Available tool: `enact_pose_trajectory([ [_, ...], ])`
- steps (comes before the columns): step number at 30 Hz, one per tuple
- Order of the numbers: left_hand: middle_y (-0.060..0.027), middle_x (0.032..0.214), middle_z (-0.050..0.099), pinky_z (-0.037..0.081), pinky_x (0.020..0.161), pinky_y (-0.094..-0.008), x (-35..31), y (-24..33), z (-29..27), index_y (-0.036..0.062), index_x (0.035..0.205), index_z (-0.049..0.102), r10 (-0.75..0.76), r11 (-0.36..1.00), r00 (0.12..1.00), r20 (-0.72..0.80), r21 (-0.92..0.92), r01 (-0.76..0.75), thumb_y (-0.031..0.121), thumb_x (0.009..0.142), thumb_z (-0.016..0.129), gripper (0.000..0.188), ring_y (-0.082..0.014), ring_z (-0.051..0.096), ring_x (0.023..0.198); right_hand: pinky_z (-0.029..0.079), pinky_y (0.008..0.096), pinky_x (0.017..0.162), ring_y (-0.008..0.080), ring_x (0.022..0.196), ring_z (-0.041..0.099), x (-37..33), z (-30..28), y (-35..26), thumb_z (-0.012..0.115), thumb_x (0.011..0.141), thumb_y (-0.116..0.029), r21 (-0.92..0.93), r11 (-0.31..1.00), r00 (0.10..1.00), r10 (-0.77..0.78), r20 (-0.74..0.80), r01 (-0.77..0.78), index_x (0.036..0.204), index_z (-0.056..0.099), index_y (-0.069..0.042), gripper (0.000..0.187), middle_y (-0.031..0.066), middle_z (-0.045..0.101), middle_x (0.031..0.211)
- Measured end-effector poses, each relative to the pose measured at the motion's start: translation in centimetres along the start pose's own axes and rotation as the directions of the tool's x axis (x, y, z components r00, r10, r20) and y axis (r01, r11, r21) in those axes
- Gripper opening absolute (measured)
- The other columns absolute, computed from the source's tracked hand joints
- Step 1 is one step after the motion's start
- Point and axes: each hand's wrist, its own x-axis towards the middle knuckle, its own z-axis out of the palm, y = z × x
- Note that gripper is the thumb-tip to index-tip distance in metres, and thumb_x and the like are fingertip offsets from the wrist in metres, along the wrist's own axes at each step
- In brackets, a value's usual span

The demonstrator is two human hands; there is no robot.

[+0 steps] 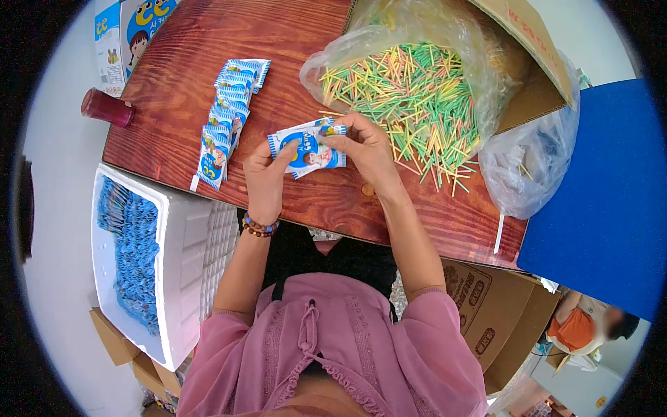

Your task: Packaging bundles of small green sticks into blue paper packets.

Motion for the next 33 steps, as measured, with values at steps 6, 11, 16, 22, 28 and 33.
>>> enact_pose_trajectory([
  [6,-0.0003,0.091,0.069,0.048,0.068,-0.0185,-0.4,-0.6,0.5,-0.0013,0.103,0.070,0.009,0.984,0.997,-0.082,-0.177,-0.023,0.006,0.091,0.066,0.015,-0.0027,0.061,0.078,0.051,0.0239,0.076,0.0076,0.084,0.062,-0.6,-0.7,1.1,0.068,0.087,-0.005,-0.014,0.994,0.992,0.113,0.048,-0.112,0.100,0.066,-0.001,0.013,0.0025,0.068,0.093],
  [11,-0.0012,0.092,0.070,0.049,0.068,-0.0195,-0.5,-1.2,0.4,-0.0011,0.102,0.070,0.016,0.969,0.993,-0.114,-0.244,-0.043,0.006,0.091,0.065,0.014,-0.0035,0.062,0.078,0.052,0.0248,0.079,0.0081,0.088,0.063,-0.8,-0.7,1.8,0.069,0.087,-0.006,-0.089,0.995,0.998,0.047,0.038,-0.043,0.101,0.069,0.000,0.015,0.0043,0.070,0.096],
  [16,-0.0030,0.093,0.070,0.051,0.071,-0.0221,-0.9,-1.5,0.5,-0.0028,0.099,0.069,-0.013,0.935,0.987,-0.162,-0.352,-0.046,0.009,0.094,0.063,0.014,-0.0049,0.063,0.080,0.047,0.0219,0.070,0.0048,0.078,0.057,-1.2,-0.2,2.1,0.069,0.087,-0.005,-0.195,0.978,0.997,-0.064,0.048,0.072,0.083,0.066,-0.001,0.006,-0.0002,0.065,0.084],
  [22,-0.0085,0.102,0.070,0.051,0.085,-0.0328,-0.7,-1.6,-1.0,0.0013,0.100,0.068,-0.091,0.852,0.993,-0.072,-0.522,0.041,0.017,0.098,0.057,0.019,-0.0148,0.067,0.092,0.047,0.0293,0.084,0.0149,0.096,0.058,-1.7,-0.5,-1.0,0.069,0.079,0.000,0.011,0.990,0.989,-0.139,0.054,0.139,0.102,0.061,-0.003,0.025,0.0056,0.060,0.104],
  [28,-0.0088,0.104,0.070,0.051,0.088,-0.0333,-0.8,-1.0,-0.2,0.0005,0.101,0.067,-0.148,0.868,0.988,-0.034,-0.483,0.114,0.018,0.099,0.056,0.021,-0.0168,0.066,0.096,0.039,0.0379,0.102,0.0262,0.125,0.046,-1.1,-0.2,-2.3,0.075,0.077,-0.007,-0.486,0.702,0.841,-0.325,0.432,0.520,0.100,0.064,-0.005,0.026,0.0131,0.048,0.132],
  [33,-0.0089,0.102,0.070,0.053,0.083,-0.0287,-1.1,-0.4,1.0,-0.0028,0.102,0.066,-0.181,0.861,0.983,-0.010,-0.485,0.153,0.016,0.099,0.055,0.022,-0.0132,0.067,0.092,0.034,0.0443,0.109,0.0316,0.130,0.041,-0.5,-0.1,-1.5,0.073,0.081,-0.017,-0.572,0.531,0.777,-0.357,0.518,0.626,0.109,0.068,-0.009,0.030,0.0081,0.049,0.138],
])
